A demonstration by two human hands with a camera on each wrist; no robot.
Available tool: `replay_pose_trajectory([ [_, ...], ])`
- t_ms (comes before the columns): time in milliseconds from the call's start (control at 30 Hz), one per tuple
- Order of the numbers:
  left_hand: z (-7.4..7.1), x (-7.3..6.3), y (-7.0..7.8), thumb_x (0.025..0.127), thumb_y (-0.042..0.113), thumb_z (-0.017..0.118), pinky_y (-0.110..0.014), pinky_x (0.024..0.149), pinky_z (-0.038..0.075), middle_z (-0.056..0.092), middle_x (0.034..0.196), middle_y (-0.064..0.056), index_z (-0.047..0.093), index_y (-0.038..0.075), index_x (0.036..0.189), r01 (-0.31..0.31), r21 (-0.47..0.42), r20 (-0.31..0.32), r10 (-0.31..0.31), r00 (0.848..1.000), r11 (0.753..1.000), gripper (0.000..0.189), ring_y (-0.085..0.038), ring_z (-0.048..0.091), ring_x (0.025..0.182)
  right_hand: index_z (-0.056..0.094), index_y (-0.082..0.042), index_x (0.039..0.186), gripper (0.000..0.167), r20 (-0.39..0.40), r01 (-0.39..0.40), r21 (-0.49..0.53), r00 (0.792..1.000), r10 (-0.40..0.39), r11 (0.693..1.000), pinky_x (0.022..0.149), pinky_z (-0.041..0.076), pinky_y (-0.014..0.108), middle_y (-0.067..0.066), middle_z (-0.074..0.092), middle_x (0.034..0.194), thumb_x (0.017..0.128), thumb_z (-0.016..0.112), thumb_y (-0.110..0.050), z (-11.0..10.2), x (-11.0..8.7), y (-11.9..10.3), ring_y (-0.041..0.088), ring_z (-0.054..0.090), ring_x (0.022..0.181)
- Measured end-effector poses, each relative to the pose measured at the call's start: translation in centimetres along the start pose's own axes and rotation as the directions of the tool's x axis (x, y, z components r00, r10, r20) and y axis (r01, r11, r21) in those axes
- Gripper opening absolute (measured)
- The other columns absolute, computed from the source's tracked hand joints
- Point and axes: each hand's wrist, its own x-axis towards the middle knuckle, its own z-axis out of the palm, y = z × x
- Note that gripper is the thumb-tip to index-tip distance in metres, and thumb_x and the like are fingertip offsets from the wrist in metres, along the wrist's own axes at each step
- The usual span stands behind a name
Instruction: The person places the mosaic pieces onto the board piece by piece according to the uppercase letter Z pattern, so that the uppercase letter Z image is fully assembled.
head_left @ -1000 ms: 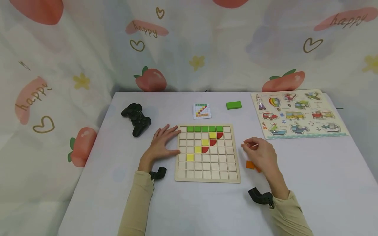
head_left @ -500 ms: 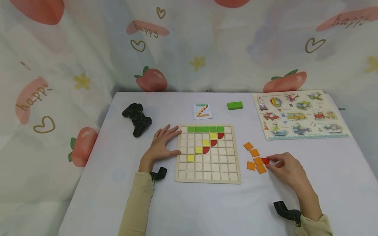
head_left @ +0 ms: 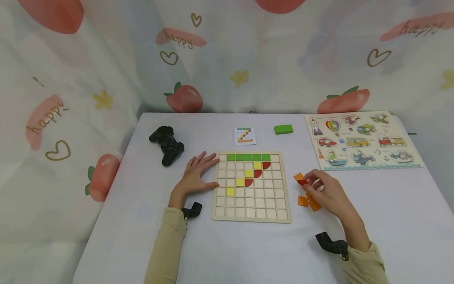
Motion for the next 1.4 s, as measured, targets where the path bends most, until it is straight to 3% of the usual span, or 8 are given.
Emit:
replay_pose_trajectory([
  [133, 0.0, -0.1, -0.1, 0.075, 0.056, 0.073, -0.051, 0.119, 0.003, 0.03, 0.16, 0.007, 0.045, 0.025, 0.149, 0.01, -0.009, 0.002, -0.01, 1.0, 1.0, 0.085, -0.022, 0.009, 0.151, 0.068, -0.004, 0.102, 0.014, 0.047, 0.081, 0.069, 0.995, -0.084, 0.994, 0.065, 0.047, 0.028, 0.009, 0.058, 0.095, 0.089, 0.065, 0.001, 3.3, 2.4, -3.0, 0.021, 0.055, 0.08],
  [300, 0.0, 0.0, -0.1, 0.075, 0.057, 0.072, -0.05, 0.12, 0.002, 0.028, 0.16, 0.008, 0.044, 0.026, 0.15, 0.016, -0.01, 0.011, -0.016, 1.0, 1.0, 0.086, -0.021, 0.007, 0.151, 0.068, -0.007, 0.094, 0.01, 0.134, 0.161, 0.076, 0.976, -0.17, 0.984, 0.066, 0.047, 0.031, 0.007, 0.058, 0.095, 0.09, 0.065, 0.001, 7.5, 3.9, -6.7, 0.017, 0.054, 0.077],
  [533, 0.1, 0.2, -0.2, 0.076, 0.058, 0.071, -0.054, 0.119, 0.005, 0.029, 0.16, 0.008, 0.044, 0.027, 0.15, 0.0, 0.017, 0.006, 0.0, 1.0, 1.0, 0.085, -0.022, 0.009, 0.151, 0.076, -0.009, 0.098, 0.014, 0.176, 0.108, 0.042, 0.978, -0.114, 0.993, 0.059, 0.044, 0.028, 0.003, 0.059, 0.089, 0.091, 0.066, -0.003, 11.1, 4.2, -9.7, 0.013, 0.052, 0.071],
  [800, -0.2, 0.1, -0.1, 0.075, 0.055, 0.073, -0.053, 0.119, 0.004, 0.03, 0.16, 0.007, 0.044, 0.025, 0.15, -0.004, 0.011, 0.003, 0.004, 1.0, 1.0, 0.085, -0.023, 0.01, 0.151, 0.079, -0.013, 0.096, 0.012, 0.031, 0.088, -0.042, 0.996, -0.087, 0.995, 0.053, 0.043, 0.026, 0.003, 0.056, 0.093, 0.085, 0.076, -0.009, 12.7, 3.6, -10.2, 0.013, 0.053, 0.068],
  [1100, -0.1, 0.1, 0.1, 0.075, 0.055, 0.071, -0.053, 0.119, 0.004, 0.03, 0.16, 0.005, 0.044, 0.025, 0.15, 0.004, 0.011, 0.009, -0.004, 1.0, 1.0, 0.085, -0.023, 0.01, 0.151, 0.072, -0.012, 0.079, 0.021, -0.016, -0.039, -0.026, 0.999, 0.039, 0.999, 0.054, 0.043, 0.029, -0.002, 0.063, 0.075, 0.076, 0.086, -0.027, 12.8, 3.6, -10.2, 0.014, 0.056, 0.066],
  [1233, 0.0, 0.1, 0.0, 0.075, 0.056, 0.071, -0.053, 0.119, 0.005, 0.03, 0.16, 0.005, 0.044, 0.025, 0.15, 0.001, 0.015, 0.006, -0.001, 1.0, 1.0, 0.085, -0.024, 0.01, 0.151, 0.072, -0.013, 0.076, 0.02, -0.027, -0.031, -0.032, 0.999, 0.03, 0.999, 0.054, 0.043, 0.029, -0.002, 0.062, 0.075, 0.075, 0.087, -0.028, 12.9, 3.6, -10.2, 0.015, 0.057, 0.068],
  [1400, -0.1, 0.2, -0.1, 0.075, 0.056, 0.071, -0.052, 0.119, 0.004, 0.03, 0.16, 0.006, 0.044, 0.026, 0.15, 0.005, 0.015, 0.009, -0.005, 1.0, 1.0, 0.085, -0.023, 0.009, 0.151, 0.074, -0.012, 0.08, 0.016, -0.075, -0.003, -0.048, 0.997, -0.001, 0.999, 0.054, 0.044, 0.028, 0.0, 0.064, 0.078, 0.082, 0.081, -0.026, 12.4, 3.6, -10.0, 0.015, 0.058, 0.068],
])
